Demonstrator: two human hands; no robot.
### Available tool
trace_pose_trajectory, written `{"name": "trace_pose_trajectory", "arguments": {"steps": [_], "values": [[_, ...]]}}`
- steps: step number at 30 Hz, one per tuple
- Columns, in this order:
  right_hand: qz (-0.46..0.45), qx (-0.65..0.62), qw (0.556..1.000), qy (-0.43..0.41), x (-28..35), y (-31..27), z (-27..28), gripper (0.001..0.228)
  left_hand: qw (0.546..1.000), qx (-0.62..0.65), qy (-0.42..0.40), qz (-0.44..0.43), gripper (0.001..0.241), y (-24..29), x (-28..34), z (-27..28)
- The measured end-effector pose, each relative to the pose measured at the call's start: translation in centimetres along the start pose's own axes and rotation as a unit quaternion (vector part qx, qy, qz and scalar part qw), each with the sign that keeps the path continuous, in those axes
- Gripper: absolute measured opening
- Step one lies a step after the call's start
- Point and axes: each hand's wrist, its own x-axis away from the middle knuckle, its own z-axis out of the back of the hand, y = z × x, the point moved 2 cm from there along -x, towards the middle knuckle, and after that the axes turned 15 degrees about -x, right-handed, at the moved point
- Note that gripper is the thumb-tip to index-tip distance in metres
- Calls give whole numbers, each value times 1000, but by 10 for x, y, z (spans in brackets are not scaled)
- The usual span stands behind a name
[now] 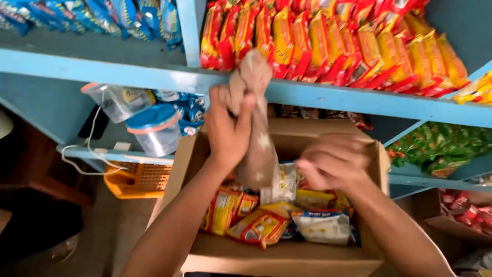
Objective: Wiping instant noodle packets with a cloth and packing them into a cardboard box.
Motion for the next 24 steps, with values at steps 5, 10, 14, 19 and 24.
{"name": "trace_pose_trajectory", "arguments": {"steps": [5, 10, 14, 19, 24], "values": [[-311, -57, 941, -118, 16, 12, -14, 36, 994, 12, 15, 104, 32, -28, -8, -9], [-363, -104, 891, -251, 24, -3, -55, 22, 986, -35, -11, 161, 38, -43, -6, -8], [-305, -60, 871, -380, 92, -5, -123, 28, 975, -59, -65, 204, 45, -66, -4, -20], [-305, 51, 823, -476, 212, 54, -166, 49, 960, -106, -155, 205, 41, -52, -1, -7], [-323, -82, 855, -396, 137, 39, -165, 42, 954, -98, -171, 226, 52, -58, -6, -10]]}}
